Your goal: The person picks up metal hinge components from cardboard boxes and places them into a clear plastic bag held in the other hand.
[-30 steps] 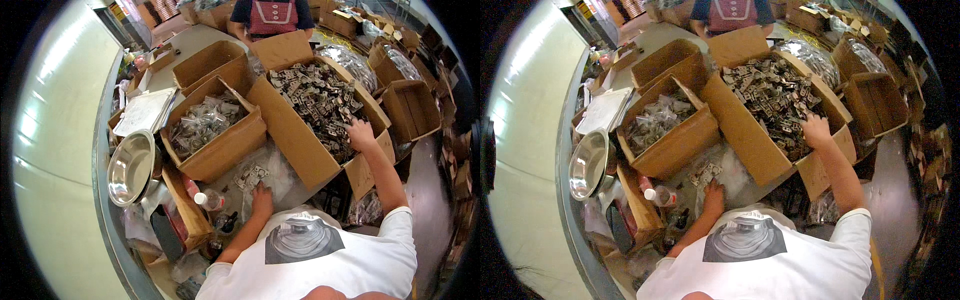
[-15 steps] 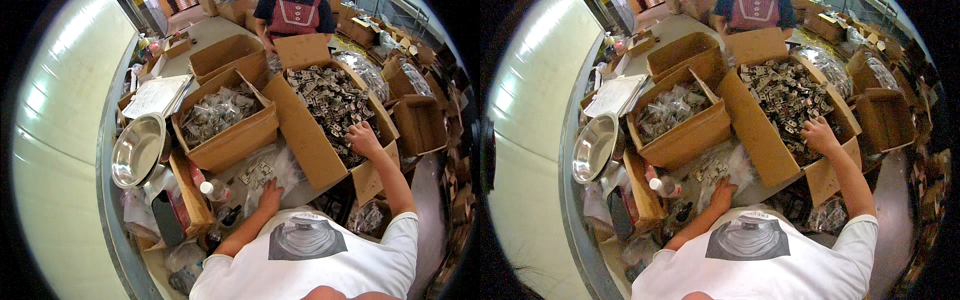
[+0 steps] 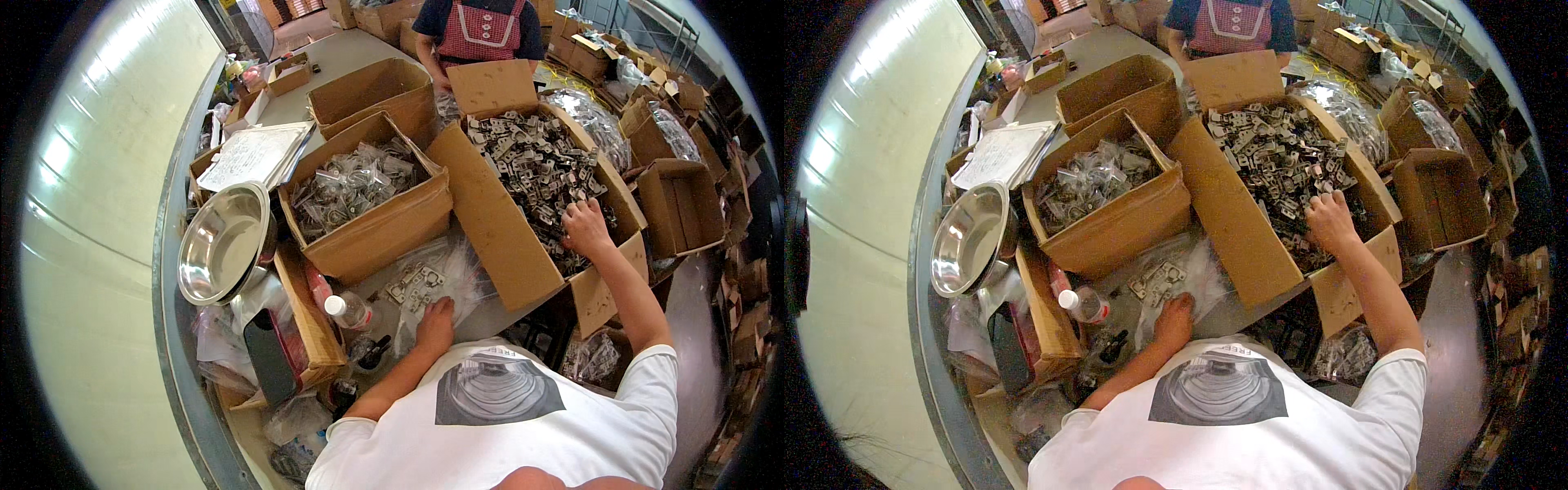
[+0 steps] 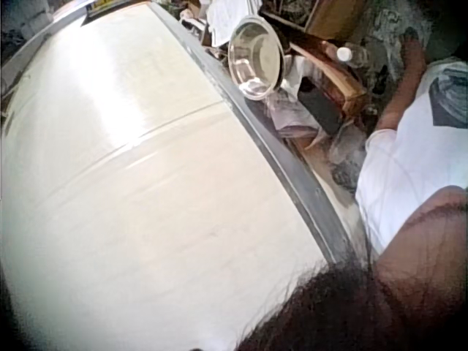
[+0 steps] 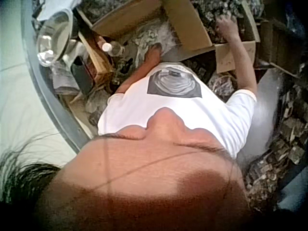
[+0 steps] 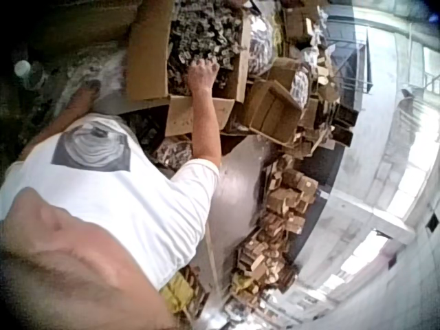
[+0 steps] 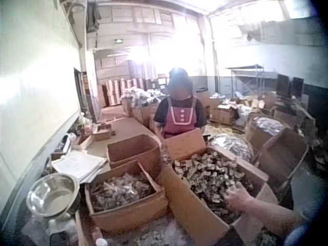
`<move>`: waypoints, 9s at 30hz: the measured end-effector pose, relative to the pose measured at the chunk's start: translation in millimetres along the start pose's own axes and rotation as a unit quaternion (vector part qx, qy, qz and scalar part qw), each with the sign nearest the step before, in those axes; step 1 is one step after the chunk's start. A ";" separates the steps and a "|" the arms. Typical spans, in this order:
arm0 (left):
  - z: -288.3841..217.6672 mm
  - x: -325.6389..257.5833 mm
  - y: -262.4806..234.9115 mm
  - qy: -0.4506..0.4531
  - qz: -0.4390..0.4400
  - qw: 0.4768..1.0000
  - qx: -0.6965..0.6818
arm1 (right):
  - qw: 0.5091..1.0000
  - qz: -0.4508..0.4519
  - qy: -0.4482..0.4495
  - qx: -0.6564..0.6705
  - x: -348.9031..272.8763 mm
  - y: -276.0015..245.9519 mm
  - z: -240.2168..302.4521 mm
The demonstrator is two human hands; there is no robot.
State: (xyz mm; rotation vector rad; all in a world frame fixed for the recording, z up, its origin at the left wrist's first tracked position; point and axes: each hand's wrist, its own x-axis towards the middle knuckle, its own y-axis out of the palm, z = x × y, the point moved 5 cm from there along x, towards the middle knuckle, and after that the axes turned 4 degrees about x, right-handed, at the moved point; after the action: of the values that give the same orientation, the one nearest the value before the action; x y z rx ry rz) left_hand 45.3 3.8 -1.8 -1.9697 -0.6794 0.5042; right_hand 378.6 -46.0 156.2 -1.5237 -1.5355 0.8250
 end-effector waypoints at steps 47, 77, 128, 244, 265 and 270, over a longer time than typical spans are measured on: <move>-17.4 -2.0 -4.2 0.112 -0.064 0.990 -0.054 | 0.659 0.315 0.142 0.668 -21.7 73.7 286.7; -0.4 -24.0 -21.3 0.080 0.042 0.995 0.039 | 0.860 0.070 0.163 0.478 -36.1 50.2 255.7; -87.5 -1.8 -172.2 0.114 -0.114 0.887 -0.433 | 0.796 -0.096 0.044 0.596 -125.1 -146.9 78.0; 16.8 7.5 -11.1 -0.054 -0.154 0.971 -0.175 | 0.299 0.237 0.328 0.864 -49.3 5.3 225.8; 13.1 0.4 1.5 0.024 0.005 0.998 -0.062 | 0.788 0.049 0.052 0.612 -5.1 -88.4 70.6; -0.3 6.9 -0.9 -0.004 -0.046 0.999 0.018 | 0.966 0.109 0.155 0.176 -31.5 0.6 -21.0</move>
State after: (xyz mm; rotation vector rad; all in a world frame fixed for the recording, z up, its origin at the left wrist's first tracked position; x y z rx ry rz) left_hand 50.5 8.4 -1.3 -1.8952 -0.7581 0.4662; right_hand 395.8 -79.1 162.4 -1.4860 -0.9476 0.8807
